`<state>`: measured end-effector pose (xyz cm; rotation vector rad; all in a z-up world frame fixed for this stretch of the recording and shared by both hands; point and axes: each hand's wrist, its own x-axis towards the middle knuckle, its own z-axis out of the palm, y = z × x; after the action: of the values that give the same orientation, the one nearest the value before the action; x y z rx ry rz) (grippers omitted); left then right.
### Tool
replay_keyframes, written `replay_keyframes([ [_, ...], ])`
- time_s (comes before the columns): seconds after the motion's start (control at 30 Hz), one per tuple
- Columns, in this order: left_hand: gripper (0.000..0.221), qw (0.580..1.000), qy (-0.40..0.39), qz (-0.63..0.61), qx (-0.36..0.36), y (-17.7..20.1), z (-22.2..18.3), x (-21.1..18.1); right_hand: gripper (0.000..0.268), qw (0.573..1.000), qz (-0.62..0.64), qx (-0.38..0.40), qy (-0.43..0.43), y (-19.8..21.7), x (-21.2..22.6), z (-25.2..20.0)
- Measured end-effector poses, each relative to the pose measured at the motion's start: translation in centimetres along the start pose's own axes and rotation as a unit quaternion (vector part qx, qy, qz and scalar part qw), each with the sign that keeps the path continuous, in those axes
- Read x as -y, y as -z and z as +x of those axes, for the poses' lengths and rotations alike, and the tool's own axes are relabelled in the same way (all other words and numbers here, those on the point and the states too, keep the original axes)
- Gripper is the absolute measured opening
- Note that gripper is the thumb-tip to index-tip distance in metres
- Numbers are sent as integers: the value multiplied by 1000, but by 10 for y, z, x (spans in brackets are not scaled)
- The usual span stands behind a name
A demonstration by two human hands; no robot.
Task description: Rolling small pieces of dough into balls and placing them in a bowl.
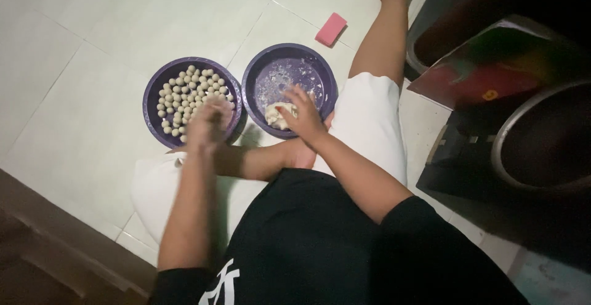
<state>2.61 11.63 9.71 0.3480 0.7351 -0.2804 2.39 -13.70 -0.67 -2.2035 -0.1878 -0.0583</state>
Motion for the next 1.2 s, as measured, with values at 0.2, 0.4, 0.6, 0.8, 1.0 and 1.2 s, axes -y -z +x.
replay_keyframes([
  [0.2, 18, 639, -430, 627, -112, 78, 41, -100, 7, 993, 66, -86, 36, -11, -33, 4],
  [0.4, 20, 735, -413, 439, -311, 148, 101, -143, 17, 992, 92, -89, 4, -3, -18, 2],
  [0.6, 27, 764, -411, 405, -288, 171, 120, -157, 18, 989, 93, -109, 29, 7, -1, -2],
  [0.8, 22, 738, -402, 414, -350, 162, 111, -152, 21, 989, 93, -111, 11, 9, -1, 1],
  [1.0, 22, 756, -430, 397, -293, 145, 100, -136, 11, 995, 55, -72, 35, 7, -17, 5],
  [1.2, 19, 651, -508, 538, -168, 122, 85, -99, 42, 990, -126, 41, 55, -7, -4, 3],
])
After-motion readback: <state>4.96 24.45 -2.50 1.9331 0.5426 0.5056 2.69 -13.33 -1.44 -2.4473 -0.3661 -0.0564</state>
